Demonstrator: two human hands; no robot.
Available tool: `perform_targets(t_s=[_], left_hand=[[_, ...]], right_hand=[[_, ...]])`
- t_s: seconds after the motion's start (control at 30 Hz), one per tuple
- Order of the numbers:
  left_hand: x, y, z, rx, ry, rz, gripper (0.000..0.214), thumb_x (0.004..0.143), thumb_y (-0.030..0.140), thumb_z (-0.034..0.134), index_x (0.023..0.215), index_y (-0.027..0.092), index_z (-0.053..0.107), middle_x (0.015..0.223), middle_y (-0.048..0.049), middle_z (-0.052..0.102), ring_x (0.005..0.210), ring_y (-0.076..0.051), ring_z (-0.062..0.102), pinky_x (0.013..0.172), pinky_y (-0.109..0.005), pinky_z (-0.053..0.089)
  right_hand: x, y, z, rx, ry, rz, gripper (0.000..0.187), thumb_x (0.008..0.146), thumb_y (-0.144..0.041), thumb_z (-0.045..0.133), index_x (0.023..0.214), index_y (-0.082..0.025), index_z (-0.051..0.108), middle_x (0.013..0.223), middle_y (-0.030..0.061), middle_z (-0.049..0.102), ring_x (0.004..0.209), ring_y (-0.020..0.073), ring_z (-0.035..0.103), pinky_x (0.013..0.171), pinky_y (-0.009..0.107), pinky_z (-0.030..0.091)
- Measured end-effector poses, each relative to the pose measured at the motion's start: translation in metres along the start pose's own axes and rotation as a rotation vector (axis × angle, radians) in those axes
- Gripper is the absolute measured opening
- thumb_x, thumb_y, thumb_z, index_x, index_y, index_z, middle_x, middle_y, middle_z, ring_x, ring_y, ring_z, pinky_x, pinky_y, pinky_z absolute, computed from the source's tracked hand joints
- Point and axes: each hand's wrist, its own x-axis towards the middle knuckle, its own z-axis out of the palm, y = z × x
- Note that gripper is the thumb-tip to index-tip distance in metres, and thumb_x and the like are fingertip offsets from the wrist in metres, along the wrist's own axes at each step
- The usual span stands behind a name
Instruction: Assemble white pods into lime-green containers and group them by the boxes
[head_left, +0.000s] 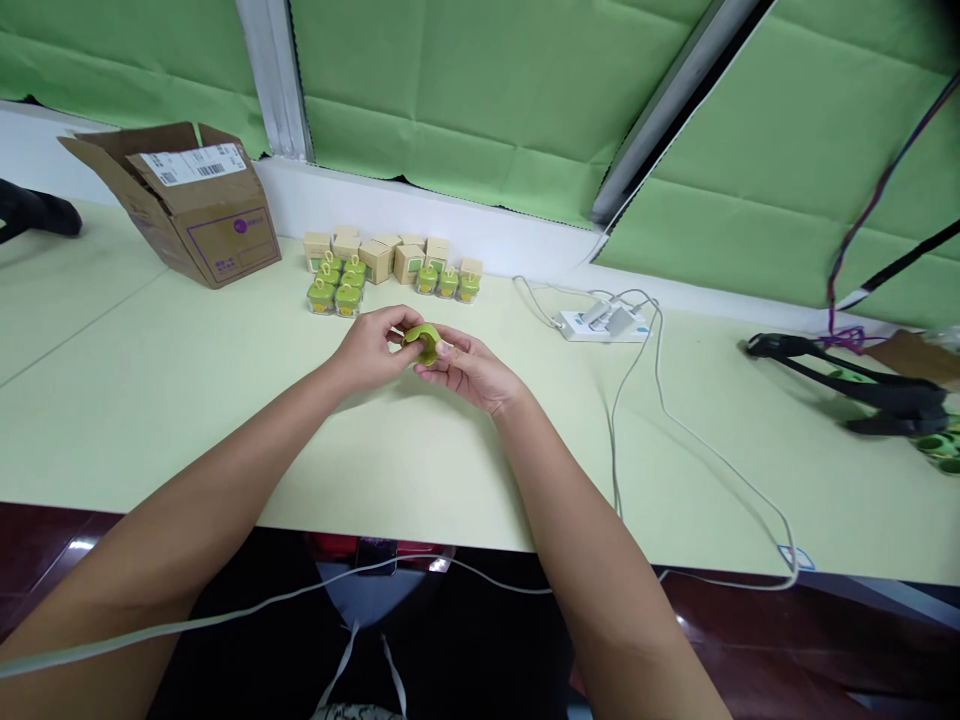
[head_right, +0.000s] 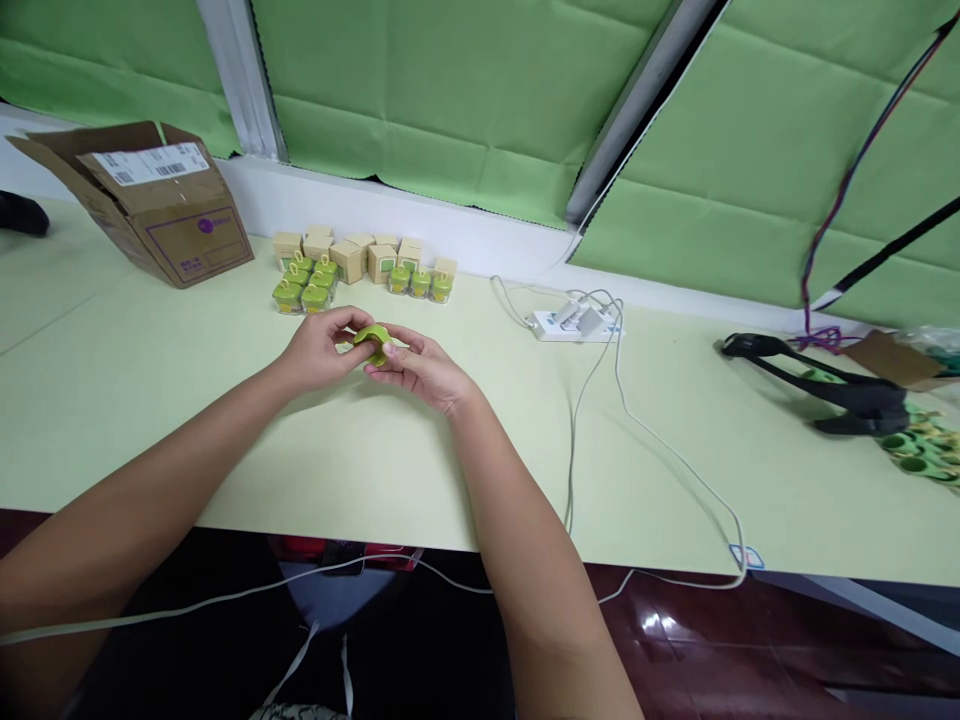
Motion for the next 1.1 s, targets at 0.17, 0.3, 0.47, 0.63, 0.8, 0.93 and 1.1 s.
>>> perform_targets(t_s=[0.17,0.3,0.47,0.63,0.8,0.93,1.1], left_hand=[[0.0,-0.002,0.0,0.014,0.0,-0.009,0.022,0.086,0.038,0.073,0.098,0.019,0.072,0.095,-0.0035,0.077,0.086,-0.017,0.071,0.08,-0.03,0.062],[0.0,-0.007,0.0,0.102,0.039,0.098,0.013,0.088,0.031,0.068,0.094,0.02,0.07,0.092,-0.0027,0.076,0.084,-0.017,0.07,0.076,-0.029,0.06],[-0.003,-0.018,-0.002,0.344,0.061,0.283,0.018,0.086,0.017,0.06,0.102,0.021,0.07,0.09,-0.0031,0.076,0.08,-0.018,0.07,0.072,-0.03,0.056],[-0.003,-0.032,-0.003,0.472,0.13,0.497,0.028,0.092,0.01,0.055,0.114,0.021,0.069,0.109,-0.0069,0.081,0.103,-0.023,0.077,0.092,-0.036,0.061],[-0.002,-0.035,-0.007,0.482,0.136,0.508,0.024,0.096,0.011,0.052,0.111,0.022,0.067,0.112,-0.0079,0.082,0.107,-0.023,0.077,0.097,-0.039,0.061],[-0.003,-0.031,-0.01,0.52,0.089,0.443,0.022,0.097,0.014,0.051,0.108,0.023,0.068,0.114,-0.0085,0.082,0.109,-0.024,0.077,0.099,-0.041,0.062],[-0.001,-0.031,-0.015,0.501,0.069,0.45,0.021,0.1,0.017,0.051,0.106,0.023,0.07,0.114,-0.0094,0.083,0.109,-0.024,0.078,0.099,-0.043,0.064]], right_hand=[[0.0,-0.001,0.0,-0.025,0.018,-0.026,0.069,0.07,-0.045,0.104,0.128,-0.024,0.073,0.1,0.0014,0.086,0.084,0.0153,0.082,0.091,0.029,0.071],[0.0,-0.001,0.001,-0.068,0.034,-0.038,0.07,0.068,-0.045,0.104,0.127,-0.026,0.073,0.092,-0.0009,0.084,0.085,0.0172,0.081,0.095,0.036,0.07],[0.003,0.003,0.001,-0.136,0.034,-0.07,0.077,0.068,-0.047,0.104,0.135,-0.027,0.071,0.102,0.0009,0.085,0.092,0.0185,0.081,0.103,0.042,0.068],[0.01,0.009,0.004,-0.327,0.173,-0.242,0.091,0.061,-0.045,0.105,0.142,-0.029,0.067,0.14,0.0079,0.078,0.113,0.0243,0.079,0.114,0.049,0.063],[0.012,0.013,0.011,-0.368,0.228,-0.291,0.087,0.062,-0.045,0.104,0.14,-0.029,0.068,0.146,0.0092,0.075,0.111,0.0242,0.078,0.111,0.048,0.065],[0.009,0.013,0.019,-0.36,0.237,-0.303,0.08,0.063,-0.044,0.103,0.134,-0.028,0.07,0.145,0.009,0.075,0.111,0.0244,0.079,0.106,0.045,0.067],[0.005,0.007,0.024,-0.39,0.237,-0.337,0.068,0.064,-0.051,0.101,0.122,-0.028,0.073,0.131,0.0074,0.079,0.105,0.0234,0.078,0.099,0.042,0.067]])
